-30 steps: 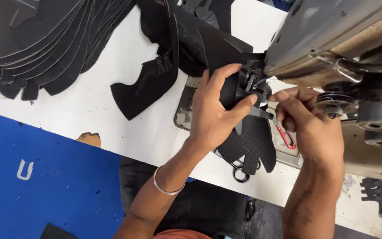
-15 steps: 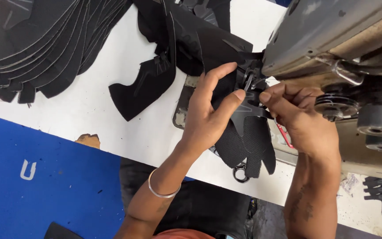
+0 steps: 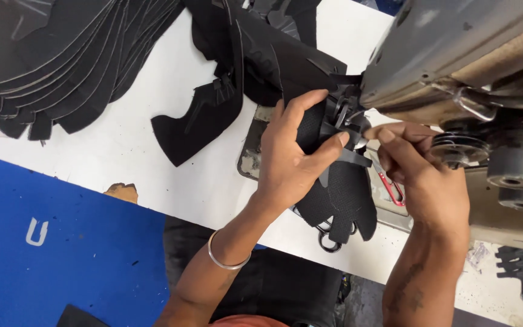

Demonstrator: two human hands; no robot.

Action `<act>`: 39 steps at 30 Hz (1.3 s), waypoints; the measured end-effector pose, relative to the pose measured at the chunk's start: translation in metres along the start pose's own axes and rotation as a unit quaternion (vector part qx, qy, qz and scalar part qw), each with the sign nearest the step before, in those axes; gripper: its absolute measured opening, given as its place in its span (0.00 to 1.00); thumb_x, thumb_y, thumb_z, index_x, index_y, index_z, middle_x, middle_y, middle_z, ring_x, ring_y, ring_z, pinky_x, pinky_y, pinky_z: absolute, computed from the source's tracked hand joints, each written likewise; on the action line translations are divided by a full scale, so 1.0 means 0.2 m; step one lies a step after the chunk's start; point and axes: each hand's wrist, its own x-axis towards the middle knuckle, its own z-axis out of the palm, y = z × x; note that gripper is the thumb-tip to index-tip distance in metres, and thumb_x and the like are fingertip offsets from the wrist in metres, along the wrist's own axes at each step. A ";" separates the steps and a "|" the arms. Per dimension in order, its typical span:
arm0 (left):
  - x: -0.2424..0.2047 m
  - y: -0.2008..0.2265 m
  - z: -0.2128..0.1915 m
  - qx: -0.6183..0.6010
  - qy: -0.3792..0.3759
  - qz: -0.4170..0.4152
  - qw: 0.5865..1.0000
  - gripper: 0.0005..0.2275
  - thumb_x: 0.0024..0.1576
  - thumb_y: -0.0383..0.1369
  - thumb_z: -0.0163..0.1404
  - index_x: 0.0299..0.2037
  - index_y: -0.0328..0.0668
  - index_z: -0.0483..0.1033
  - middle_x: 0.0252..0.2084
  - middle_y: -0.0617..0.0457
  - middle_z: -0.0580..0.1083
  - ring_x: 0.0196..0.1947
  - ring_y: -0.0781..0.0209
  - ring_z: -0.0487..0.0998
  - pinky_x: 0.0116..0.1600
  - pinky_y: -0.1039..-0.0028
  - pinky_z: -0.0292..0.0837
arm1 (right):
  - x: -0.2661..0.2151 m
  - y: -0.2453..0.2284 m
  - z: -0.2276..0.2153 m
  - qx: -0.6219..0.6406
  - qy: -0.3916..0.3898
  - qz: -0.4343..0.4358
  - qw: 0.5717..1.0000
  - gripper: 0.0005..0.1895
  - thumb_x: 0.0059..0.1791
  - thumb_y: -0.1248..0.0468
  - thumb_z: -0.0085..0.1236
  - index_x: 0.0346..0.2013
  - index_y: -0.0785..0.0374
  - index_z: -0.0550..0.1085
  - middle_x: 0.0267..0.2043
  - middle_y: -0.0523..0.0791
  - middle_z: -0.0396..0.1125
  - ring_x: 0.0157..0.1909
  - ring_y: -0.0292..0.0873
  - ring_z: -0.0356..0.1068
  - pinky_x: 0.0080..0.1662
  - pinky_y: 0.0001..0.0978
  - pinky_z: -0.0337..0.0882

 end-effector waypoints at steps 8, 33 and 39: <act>0.00 0.02 0.00 0.008 0.002 -0.020 1.000 0.24 0.54 0.33 0.63 0.61 0.38 0.72 0.51 0.45 0.74 0.52 0.55 0.78 0.58 0.68 0.74 | 0.06 0.11 0.02 0.074 -0.016 -0.044 0.996 0.07 0.51 0.69 0.63 0.33 0.62 0.71 0.27 0.35 0.63 0.27 0.26 0.56 0.30 0.20 0.54; 0.01 -0.12 -0.04 -0.112 -0.090 0.001 0.990 0.20 0.64 0.29 0.54 0.66 0.35 0.68 0.61 0.47 0.76 0.63 0.57 0.77 0.69 0.68 0.71 | 0.31 0.29 -0.06 0.079 -0.133 -0.074 0.985 0.26 0.44 0.69 0.62 0.57 0.69 0.72 0.51 0.41 0.68 0.50 0.36 0.65 0.50 0.29 0.66; 0.11 -0.14 -0.10 -0.064 -0.134 0.031 0.988 0.21 0.62 0.31 0.55 0.65 0.36 0.69 0.62 0.47 0.75 0.66 0.57 0.75 0.72 0.67 0.68 | 0.25 0.22 0.04 0.120 -0.195 -0.110 0.967 0.32 0.42 0.69 0.57 0.63 0.66 0.69 0.56 0.40 0.68 0.49 0.31 0.64 0.47 0.21 0.63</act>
